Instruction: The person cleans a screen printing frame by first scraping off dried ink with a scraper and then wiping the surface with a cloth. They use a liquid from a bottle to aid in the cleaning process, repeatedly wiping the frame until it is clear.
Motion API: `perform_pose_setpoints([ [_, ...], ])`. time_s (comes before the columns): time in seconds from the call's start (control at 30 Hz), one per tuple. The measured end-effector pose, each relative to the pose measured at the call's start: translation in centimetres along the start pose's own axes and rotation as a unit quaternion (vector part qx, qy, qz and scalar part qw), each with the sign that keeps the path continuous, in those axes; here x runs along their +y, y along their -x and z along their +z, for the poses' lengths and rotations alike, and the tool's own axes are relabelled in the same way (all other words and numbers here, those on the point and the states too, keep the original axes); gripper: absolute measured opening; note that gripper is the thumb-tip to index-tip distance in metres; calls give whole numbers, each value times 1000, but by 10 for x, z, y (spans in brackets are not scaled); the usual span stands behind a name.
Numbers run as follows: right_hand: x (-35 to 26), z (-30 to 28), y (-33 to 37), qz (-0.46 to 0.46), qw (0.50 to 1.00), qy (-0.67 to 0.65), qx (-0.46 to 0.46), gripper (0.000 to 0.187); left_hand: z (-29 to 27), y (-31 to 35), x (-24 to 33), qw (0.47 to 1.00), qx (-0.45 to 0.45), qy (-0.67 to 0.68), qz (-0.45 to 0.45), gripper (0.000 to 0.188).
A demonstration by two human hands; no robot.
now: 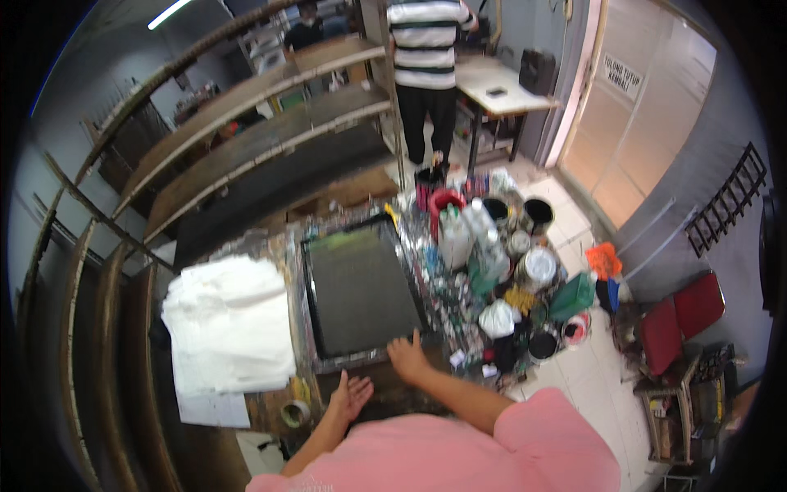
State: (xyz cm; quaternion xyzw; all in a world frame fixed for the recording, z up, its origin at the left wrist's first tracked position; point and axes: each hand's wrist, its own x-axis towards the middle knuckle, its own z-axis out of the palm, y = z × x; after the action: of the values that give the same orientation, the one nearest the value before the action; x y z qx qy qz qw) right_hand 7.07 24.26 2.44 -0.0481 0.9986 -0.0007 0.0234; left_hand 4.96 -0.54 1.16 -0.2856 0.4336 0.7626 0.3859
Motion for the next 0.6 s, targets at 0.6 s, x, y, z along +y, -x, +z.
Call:
perform_pose_setpoints([
  [0.6,-6,-39,-21,20,998,-5,-51,41,-82,94,29,997,-30,-75,4,59],
])
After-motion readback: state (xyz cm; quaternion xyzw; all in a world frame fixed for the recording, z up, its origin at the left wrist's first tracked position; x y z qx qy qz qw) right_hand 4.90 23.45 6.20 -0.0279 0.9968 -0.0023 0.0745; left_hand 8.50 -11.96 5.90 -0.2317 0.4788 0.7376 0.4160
